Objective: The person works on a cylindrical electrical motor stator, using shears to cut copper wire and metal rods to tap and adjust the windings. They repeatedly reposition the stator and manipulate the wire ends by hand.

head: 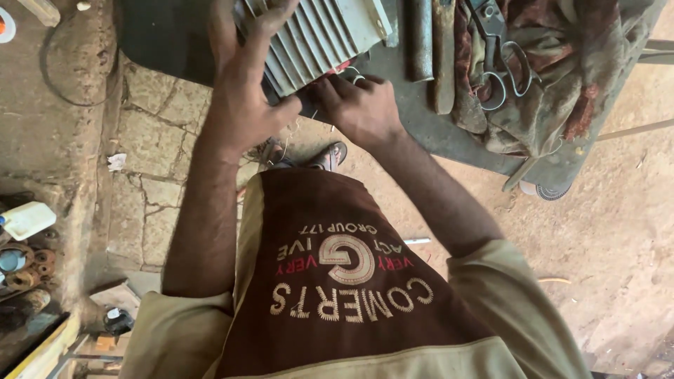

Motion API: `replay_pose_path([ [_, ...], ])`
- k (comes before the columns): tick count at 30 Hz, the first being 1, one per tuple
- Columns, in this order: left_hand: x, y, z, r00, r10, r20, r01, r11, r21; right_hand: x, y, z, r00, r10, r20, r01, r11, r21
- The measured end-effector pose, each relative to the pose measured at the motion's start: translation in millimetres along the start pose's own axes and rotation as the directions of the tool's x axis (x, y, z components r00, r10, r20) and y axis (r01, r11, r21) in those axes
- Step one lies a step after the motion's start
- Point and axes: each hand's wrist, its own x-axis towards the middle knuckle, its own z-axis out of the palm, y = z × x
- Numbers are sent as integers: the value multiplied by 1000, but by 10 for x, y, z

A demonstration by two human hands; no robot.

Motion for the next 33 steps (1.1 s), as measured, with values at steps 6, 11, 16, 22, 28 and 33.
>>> replay_pose_path([
  [6, -12, 21, -21, 999, -39, 29, 38, 999, 33, 80, -51, 20, 961, -81, 263, 138, 969, -206],
  [11, 12, 98, -48, 999, -48, 12, 48, 999, -19, 103, -48, 52, 983, -34, 178, 57, 990, -125],
  [16, -11, 97, -46, 999, -49, 24, 50, 998, -32, -15, -141, 130, 956, 292, 11, -289, 941, 178],
  [22, 52, 34, -61, 999, 16, 30, -14, 998, -69, -75, -133, 136, 971, 237, 34, -239, 966, 102],
  [28, 214, -98, -196, 985, 95, 144, -77, 990, -122, -56, -207, 105, 989, 104, -108, -104, 995, 10],
  [33, 521, -302, -354, 934, 244, 260, -206, 964, -167, -23, -365, 186, 983, 165, -77, -162, 986, 43],
])
